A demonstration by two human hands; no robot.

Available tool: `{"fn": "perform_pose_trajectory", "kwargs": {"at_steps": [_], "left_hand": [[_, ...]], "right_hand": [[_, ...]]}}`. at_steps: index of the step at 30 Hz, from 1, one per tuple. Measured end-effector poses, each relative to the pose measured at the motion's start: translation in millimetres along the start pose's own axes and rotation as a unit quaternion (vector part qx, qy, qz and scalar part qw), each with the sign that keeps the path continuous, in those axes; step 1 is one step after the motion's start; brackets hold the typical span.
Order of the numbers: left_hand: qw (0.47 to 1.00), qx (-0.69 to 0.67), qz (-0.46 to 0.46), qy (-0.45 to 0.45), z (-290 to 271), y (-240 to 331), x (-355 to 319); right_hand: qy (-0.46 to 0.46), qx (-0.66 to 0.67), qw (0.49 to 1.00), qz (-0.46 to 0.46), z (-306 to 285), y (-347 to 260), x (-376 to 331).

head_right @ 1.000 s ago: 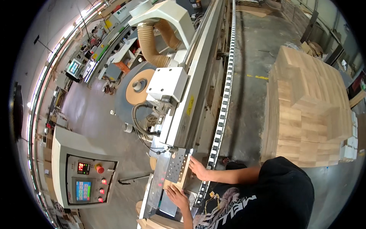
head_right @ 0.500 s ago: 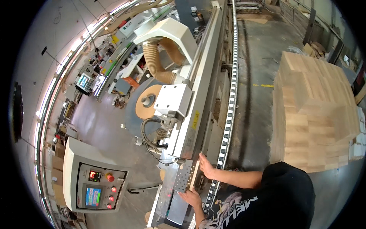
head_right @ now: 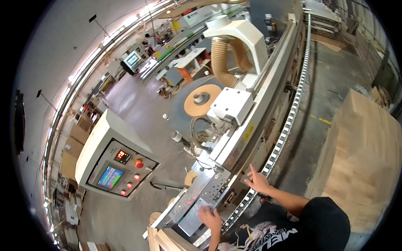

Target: The person feeds wooden blocks into an industrial woodworking machine by hand and then stacks the processed blocks onto a wooden pile on the floor.

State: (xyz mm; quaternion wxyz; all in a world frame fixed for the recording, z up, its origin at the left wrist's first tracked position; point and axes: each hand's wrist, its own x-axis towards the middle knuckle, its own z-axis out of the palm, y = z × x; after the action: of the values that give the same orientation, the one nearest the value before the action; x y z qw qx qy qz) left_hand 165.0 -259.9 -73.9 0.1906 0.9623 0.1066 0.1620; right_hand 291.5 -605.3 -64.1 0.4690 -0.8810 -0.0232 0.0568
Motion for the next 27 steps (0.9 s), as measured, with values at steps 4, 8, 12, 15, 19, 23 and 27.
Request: {"fn": "perform_pose_trajectory", "kwargs": {"at_steps": [4, 8, 12, 15, 19, 23, 27], "left_hand": [[0.962, 0.185, -0.12, 0.163, -74, -92, -46], [0.74, 0.638, -0.162, 0.135, -158, -194, -88], [0.829, 0.371, -0.418, -0.007, -183, -242, -118], [0.849, 0.275, -0.447, -0.063, -185, -234, -114], [0.842, 0.279, -0.461, -0.024, -185, -231, -113], [0.872, 0.256, -0.416, -0.03, -187, -249, -109], [0.839, 0.315, -0.442, -0.034, -176, -243, -107]], "right_hand": [[0.077, -0.163, 0.975, -0.132, 6, -11, -10], [0.083, -0.131, 0.978, -0.141, 6, -11, -8], [0.088, -0.131, 0.973, -0.166, 9, -13, -6], [0.101, -0.138, 0.971, -0.168, 11, -7, -7], [0.112, -0.138, 0.969, -0.169, 15, -14, -8], [0.111, -0.138, 0.97, -0.166, 14, -18, -9], [0.103, -0.139, 0.97, -0.169, 14, -20, -8]]}}
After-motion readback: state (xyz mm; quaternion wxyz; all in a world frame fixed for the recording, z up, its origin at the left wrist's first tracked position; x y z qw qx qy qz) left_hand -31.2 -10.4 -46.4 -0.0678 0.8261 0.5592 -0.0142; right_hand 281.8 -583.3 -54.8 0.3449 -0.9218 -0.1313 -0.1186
